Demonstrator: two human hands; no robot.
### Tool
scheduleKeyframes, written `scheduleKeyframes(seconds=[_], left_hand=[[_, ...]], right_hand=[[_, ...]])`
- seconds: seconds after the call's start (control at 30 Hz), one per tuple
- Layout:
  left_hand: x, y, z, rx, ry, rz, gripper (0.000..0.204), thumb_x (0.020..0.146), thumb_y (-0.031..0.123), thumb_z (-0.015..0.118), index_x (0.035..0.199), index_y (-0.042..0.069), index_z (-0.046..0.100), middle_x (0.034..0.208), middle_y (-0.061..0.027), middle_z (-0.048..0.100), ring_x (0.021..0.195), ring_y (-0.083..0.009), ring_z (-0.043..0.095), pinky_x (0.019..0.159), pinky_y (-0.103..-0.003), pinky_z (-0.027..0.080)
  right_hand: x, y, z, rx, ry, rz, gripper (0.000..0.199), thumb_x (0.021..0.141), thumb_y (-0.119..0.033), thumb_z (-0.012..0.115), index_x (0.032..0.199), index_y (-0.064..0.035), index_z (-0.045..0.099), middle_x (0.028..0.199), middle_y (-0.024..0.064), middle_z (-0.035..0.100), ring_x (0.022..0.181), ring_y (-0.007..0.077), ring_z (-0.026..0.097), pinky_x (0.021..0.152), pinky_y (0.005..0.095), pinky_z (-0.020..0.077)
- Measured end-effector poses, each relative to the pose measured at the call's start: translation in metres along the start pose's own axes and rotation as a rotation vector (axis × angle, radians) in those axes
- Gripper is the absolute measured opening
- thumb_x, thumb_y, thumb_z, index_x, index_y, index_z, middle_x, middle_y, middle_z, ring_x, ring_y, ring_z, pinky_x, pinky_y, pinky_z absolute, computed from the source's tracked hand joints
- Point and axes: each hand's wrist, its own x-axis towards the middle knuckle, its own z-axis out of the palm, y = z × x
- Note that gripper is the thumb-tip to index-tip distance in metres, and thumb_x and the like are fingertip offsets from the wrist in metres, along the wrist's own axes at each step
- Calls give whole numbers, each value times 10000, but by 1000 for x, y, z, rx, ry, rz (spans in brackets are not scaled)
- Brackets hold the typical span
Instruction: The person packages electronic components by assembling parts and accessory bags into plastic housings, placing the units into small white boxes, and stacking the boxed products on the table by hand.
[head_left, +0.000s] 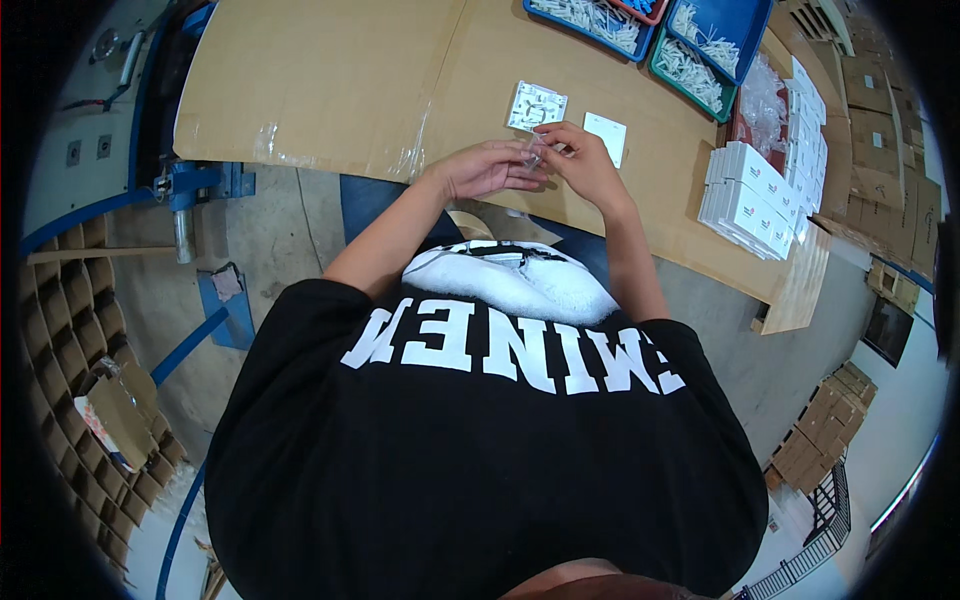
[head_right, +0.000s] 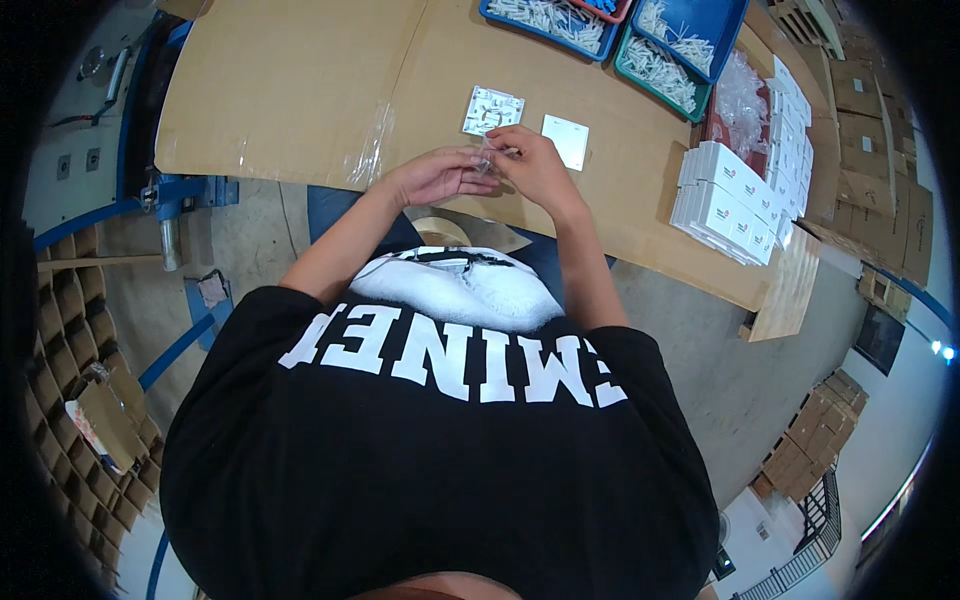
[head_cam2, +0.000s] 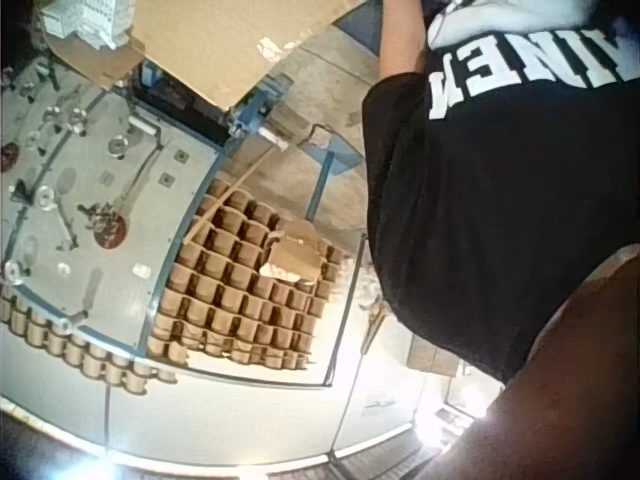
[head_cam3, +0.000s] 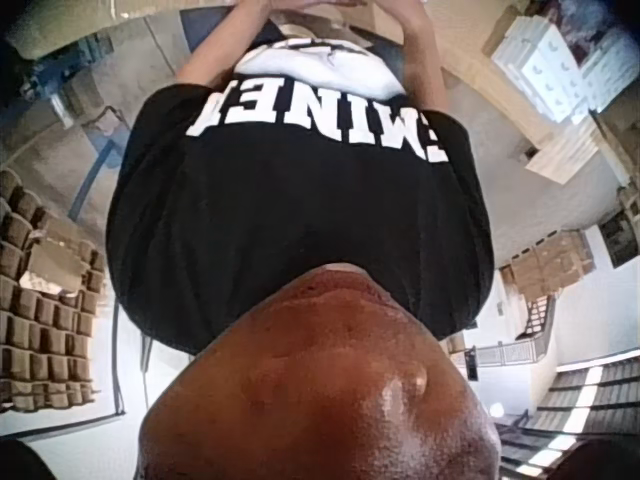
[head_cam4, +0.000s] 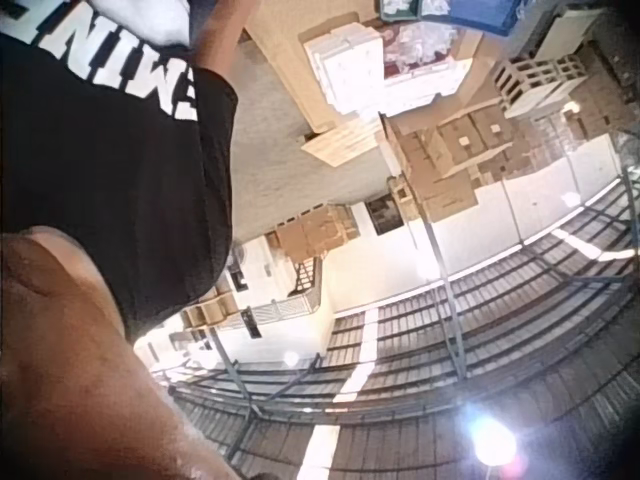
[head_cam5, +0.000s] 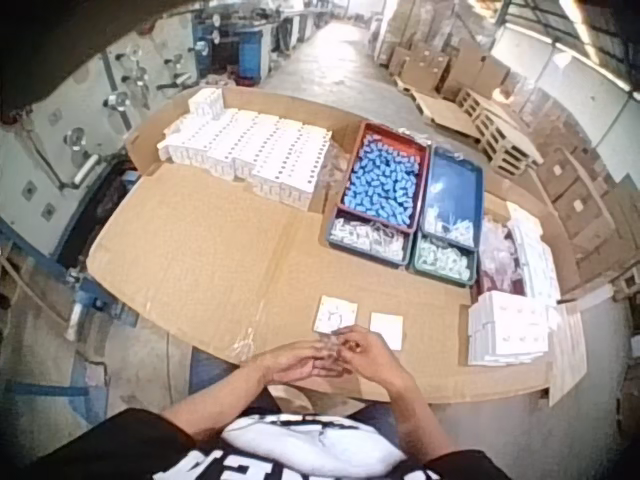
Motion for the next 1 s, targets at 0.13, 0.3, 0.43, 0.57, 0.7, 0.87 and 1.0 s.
scheduleKeyframes(seconds=[0.13, 0.3, 0.43, 0.57, 0.7, 0.87, 1.0], left_hand=[[-11, -2, 39, 162, 300, 162, 331, 1026, 201, 595, 1298, 19, 545, 1215, -133, 657, 1176, -274, 656, 996, -404, 545], [-16, -1, 51, 179, 487, 208, 287, 1004, 212, 647, 1218, 30, 592, 1188, -109, 672, 1106, -236, 688, 889, -366, 592], [-17, -6, 48, 228, 610, 303, 262, 979, 182, 681, 1188, 34, 626, 1137, -94, 688, 1034, -197, 696, 858, -339, 595], [-17, -3, 50, 236, 567, 307, 263, 964, 141, 685, 1203, 41, 638, 1103, -73, 696, 999, -169, 691, 846, -319, 588], [-18, -1, 55, 362, 544, 260, 258, 973, 157, 674, 1212, 64, 645, 1124, -60, 685, 1017, -164, 684, 881, -321, 571], [-17, 6, 63, 513, 557, 239, 195, 974, 162, 678, 1144, 65, 680, 1087, -48, 693, 977, -145, 685, 866, -296, 565], [-16, 5, 49, 622, 504, 301, 193, 966, 165, 691, 1107, 34, 697, 1070, -38, 699, 976, -114, 671, 830, -269, 557]], right_hand=[[-5, -9, -5, 61, 142, -23, 179, 915, -115, 717, 1039, 15, 727, 1064, 74, 721, 936, 143, 674, 805, 277, 544], [-11, -3, -3, 206, 176, 49, 181, 920, -114, 725, 1044, 19, 729, 967, 63, 729, 841, 119, 678, 743, 251, 540], [-13, -20, -3, 297, 151, 174, 191, 938, -103, 724, 1071, 33, 706, 929, 40, 721, 831, 95, 671, 725, 224, 541], [-13, -14, -5, 329, 141, 144, 191, 932, -104, 728, 1072, 24, 703, 916, 29, 714, 819, 81, 661, 721, 225, 539], [-13, -10, -8, 285, 109, 139, 177, 932, -96, 713, 1071, 13, 704, 920, 20, 711, 787, 65, 631, 708, 211, 517], [-13, -14, -10, 236, 84, 96, 181, 947, -109, 688, 1097, -10, 712, 934, 9, 709, 809, 59, 607, 707, 216, 501], [-11, -22, -10, 191, 50, 65, 182, 959, -122, 675, 1104, -19, 716, 953, 12, 708, 828, 65, 602, 714, 230, 496]])
